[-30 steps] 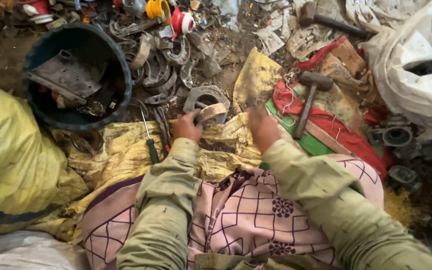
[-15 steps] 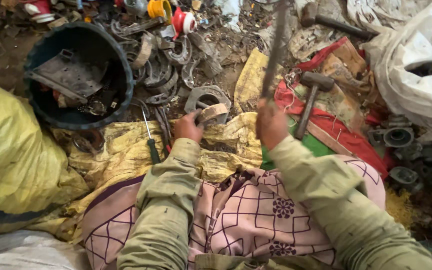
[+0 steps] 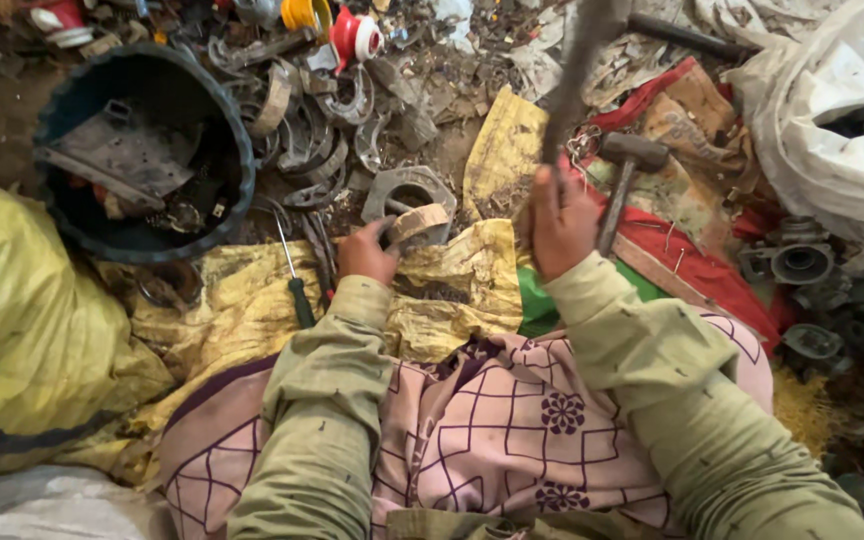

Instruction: The person sits on the ground and uses a hammer and a curved blade to repeatedly strike and cut a small metal ring. They hold the ring with their left hand and strike it with the blade in their right hand, occasionally adjusting the ring's position.

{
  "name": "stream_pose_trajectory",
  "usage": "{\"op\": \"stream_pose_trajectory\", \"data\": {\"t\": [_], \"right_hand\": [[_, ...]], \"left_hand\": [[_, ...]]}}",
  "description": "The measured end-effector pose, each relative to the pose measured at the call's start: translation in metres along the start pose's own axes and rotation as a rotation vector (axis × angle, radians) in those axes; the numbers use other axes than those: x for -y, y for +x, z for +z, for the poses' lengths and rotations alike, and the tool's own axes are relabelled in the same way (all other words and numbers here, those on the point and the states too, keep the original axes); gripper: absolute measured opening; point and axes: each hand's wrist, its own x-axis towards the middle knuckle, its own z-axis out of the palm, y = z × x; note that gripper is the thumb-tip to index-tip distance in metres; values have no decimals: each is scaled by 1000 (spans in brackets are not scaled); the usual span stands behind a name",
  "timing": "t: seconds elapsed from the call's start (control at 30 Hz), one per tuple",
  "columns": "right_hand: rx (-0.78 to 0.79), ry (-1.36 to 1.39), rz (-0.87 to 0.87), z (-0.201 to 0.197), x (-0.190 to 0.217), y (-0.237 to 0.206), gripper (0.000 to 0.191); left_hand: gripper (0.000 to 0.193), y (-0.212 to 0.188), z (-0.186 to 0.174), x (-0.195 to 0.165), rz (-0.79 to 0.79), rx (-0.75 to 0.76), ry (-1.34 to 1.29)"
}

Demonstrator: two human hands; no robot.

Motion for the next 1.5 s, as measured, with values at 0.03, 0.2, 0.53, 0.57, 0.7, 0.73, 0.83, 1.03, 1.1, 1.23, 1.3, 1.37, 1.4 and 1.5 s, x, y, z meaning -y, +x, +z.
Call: {"op": "stream_pose_trajectory", "data": {"t": [0.03, 0.2, 0.53, 0.57, 0.7, 0.73, 0.83, 1.03, 1.1, 1.23, 1.3, 1.37, 1.4, 1.5], "right_hand": [[-21, -39, -59, 1, -6, -1, 49], [416, -795, -23, 44, -46, -22, 57], [89, -149, -91, 11, 16, -18, 58], [67, -137, -73, 13, 10, -21, 56], [298, -829, 25, 46, -42, -26, 66], [500, -892, 54, 52, -54, -23, 75], [489, -796, 106, 58, -64, -11, 76], [121, -217, 2, 15, 0, -8, 55], [46, -68, -110, 8, 7, -11, 51], [270, -735, 10, 31, -25, -15, 58], [514, -849, 114, 45, -44, -14, 60], [493, -794, 170, 49, -48, -10, 63], [482, -765, 166, 44, -45, -7, 64], [190, -970, -967, 22, -18, -3, 36]], "left_hand": [[48, 0, 1, 1, -1, -4, -4], [50, 3, -4, 5, 62, -70, 199], [48, 0, 1, -7, -4, -44, -22], [47, 0, 2, -8, 2, -53, -26], [43, -1, -1, -7, -43, -61, 36], [45, 0, -1, -6, -30, -55, 9], [48, 3, -3, -1, -2, -49, -20], [49, 2, 8, 5, -25, -36, 23], [51, 1, 10, 5, -39, -44, -52], [50, 0, 7, 2, -22, -30, 9], [55, 2, 4, 0, 13, -41, 69], [50, 3, 1, -1, 21, -51, -3], [47, 3, 0, 0, 10, -54, -37], [50, 2, 3, 1, -31, -42, 4]]}}
